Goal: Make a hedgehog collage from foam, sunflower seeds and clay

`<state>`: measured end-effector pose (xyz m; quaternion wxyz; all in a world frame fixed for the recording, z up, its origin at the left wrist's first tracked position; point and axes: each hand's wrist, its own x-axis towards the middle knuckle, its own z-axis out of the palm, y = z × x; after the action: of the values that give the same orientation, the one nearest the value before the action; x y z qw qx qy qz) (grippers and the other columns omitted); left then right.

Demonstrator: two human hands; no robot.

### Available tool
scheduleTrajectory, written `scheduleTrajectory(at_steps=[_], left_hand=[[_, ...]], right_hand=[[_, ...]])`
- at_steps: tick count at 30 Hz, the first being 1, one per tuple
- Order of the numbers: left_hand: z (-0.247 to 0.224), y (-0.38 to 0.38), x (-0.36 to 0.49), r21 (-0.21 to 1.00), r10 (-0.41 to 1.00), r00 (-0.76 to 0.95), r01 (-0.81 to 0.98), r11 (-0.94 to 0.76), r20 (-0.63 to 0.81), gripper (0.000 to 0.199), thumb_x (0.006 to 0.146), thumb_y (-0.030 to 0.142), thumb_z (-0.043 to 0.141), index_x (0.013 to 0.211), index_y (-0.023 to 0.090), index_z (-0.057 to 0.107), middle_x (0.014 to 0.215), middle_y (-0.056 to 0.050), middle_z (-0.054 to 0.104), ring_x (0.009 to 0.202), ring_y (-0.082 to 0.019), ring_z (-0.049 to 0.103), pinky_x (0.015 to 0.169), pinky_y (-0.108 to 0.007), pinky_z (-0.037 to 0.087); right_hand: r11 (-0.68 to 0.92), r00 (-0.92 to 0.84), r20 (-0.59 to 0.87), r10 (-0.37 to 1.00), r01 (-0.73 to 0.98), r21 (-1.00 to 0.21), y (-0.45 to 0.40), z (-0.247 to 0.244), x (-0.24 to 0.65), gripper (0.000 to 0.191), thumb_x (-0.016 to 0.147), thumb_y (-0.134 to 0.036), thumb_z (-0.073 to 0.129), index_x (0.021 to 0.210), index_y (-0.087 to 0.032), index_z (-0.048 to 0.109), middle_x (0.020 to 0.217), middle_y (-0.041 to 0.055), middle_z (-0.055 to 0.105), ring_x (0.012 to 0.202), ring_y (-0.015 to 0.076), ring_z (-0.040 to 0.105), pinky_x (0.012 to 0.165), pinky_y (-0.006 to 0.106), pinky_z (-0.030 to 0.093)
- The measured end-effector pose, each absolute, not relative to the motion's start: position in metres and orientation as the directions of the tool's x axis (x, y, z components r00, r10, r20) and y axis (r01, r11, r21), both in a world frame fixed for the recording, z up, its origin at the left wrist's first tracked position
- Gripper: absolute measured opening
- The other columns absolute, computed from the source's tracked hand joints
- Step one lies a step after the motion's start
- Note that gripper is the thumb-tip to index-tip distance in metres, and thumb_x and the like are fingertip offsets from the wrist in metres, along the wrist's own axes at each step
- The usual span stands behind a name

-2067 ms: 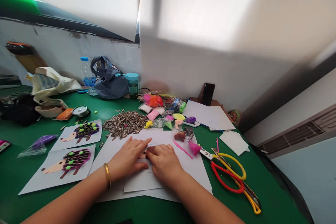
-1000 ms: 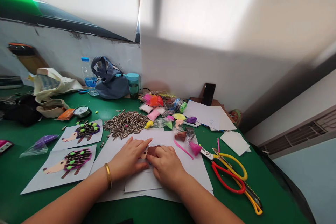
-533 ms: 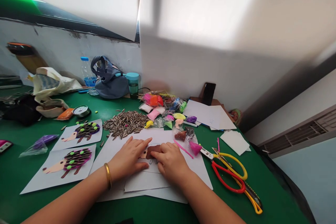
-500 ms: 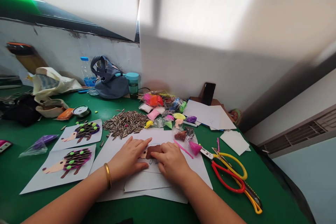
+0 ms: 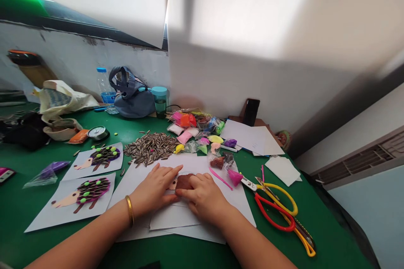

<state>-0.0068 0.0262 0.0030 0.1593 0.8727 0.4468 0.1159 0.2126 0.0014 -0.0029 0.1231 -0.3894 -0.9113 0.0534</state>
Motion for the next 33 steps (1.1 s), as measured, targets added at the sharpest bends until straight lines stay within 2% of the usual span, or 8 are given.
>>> scheduleTrajectory(at_steps=[5,11,18,24,29,33], left_hand=[[0.003,0.026,-0.007,0.381,0.817,0.574,0.743,-0.550,0.059,0.081,0.076,0.041,0.073,0.145,0.026,0.034,0.124,-0.007,0.060,0.120,-0.028,0.051,0.114,-0.059,0.018],[0.004,0.026,-0.006,0.379,0.819,0.572,0.748,-0.545,0.049,0.083,0.074,0.041,0.075,0.145,0.026,0.034,0.125,-0.007,0.060,0.121,-0.029,0.051,0.114,-0.059,0.018],[0.005,0.027,-0.006,0.377,0.818,0.574,0.748,-0.546,0.045,0.081,0.075,0.039,0.074,0.145,0.026,0.035,0.124,-0.007,0.060,0.120,-0.028,0.051,0.114,-0.058,0.018],[0.007,0.025,-0.006,0.379,0.818,0.573,0.748,-0.544,0.042,0.080,0.076,0.040,0.073,0.145,0.027,0.034,0.125,-0.007,0.060,0.120,-0.029,0.051,0.113,-0.059,0.019],[0.006,0.026,-0.006,0.378,0.819,0.572,0.749,-0.545,0.046,0.078,0.077,0.040,0.071,0.145,0.027,0.035,0.124,-0.007,0.060,0.120,-0.028,0.052,0.114,-0.058,0.019],[0.005,0.026,-0.006,0.375,0.816,0.576,0.746,-0.551,0.053,0.075,0.079,0.040,0.069,0.144,0.027,0.035,0.123,-0.007,0.061,0.119,-0.028,0.052,0.113,-0.058,0.019]], right_hand=[[0.677,-0.657,0.164,0.736,0.710,-0.196,0.000,-0.004,0.210,0.044,0.083,-0.018,0.062,0.121,-0.039,0.061,0.106,0.0044,0.059,0.093,0.0216,0.045,0.078,0.034,0.027],[0.658,-0.629,0.194,0.753,0.722,-0.213,0.004,-0.007,0.215,0.058,0.076,-0.009,0.061,0.126,-0.039,0.058,0.100,0.0045,0.058,0.087,0.0204,0.046,0.074,0.033,0.027],[0.671,-0.653,0.159,0.741,0.706,-0.227,0.001,-0.006,0.208,0.049,0.077,-0.012,0.062,0.120,-0.037,0.062,0.105,0.0041,0.058,0.094,0.0219,0.047,0.078,0.034,0.029],[0.657,-0.636,0.168,0.753,0.716,-0.237,0.002,-0.006,0.208,0.060,0.075,-0.010,0.061,0.127,-0.040,0.057,0.104,0.0044,0.058,0.091,0.0216,0.048,0.077,0.034,0.031],[0.664,-0.645,0.164,0.747,0.708,-0.240,0.001,-0.008,0.205,0.056,0.077,-0.012,0.060,0.127,-0.038,0.058,0.104,0.0044,0.057,0.096,0.0224,0.049,0.079,0.034,0.032],[0.662,-0.645,0.155,0.748,0.711,-0.237,0.000,-0.008,0.203,0.060,0.077,-0.013,0.060,0.130,-0.040,0.054,0.104,0.0044,0.057,0.097,0.0225,0.049,0.080,0.034,0.032]])
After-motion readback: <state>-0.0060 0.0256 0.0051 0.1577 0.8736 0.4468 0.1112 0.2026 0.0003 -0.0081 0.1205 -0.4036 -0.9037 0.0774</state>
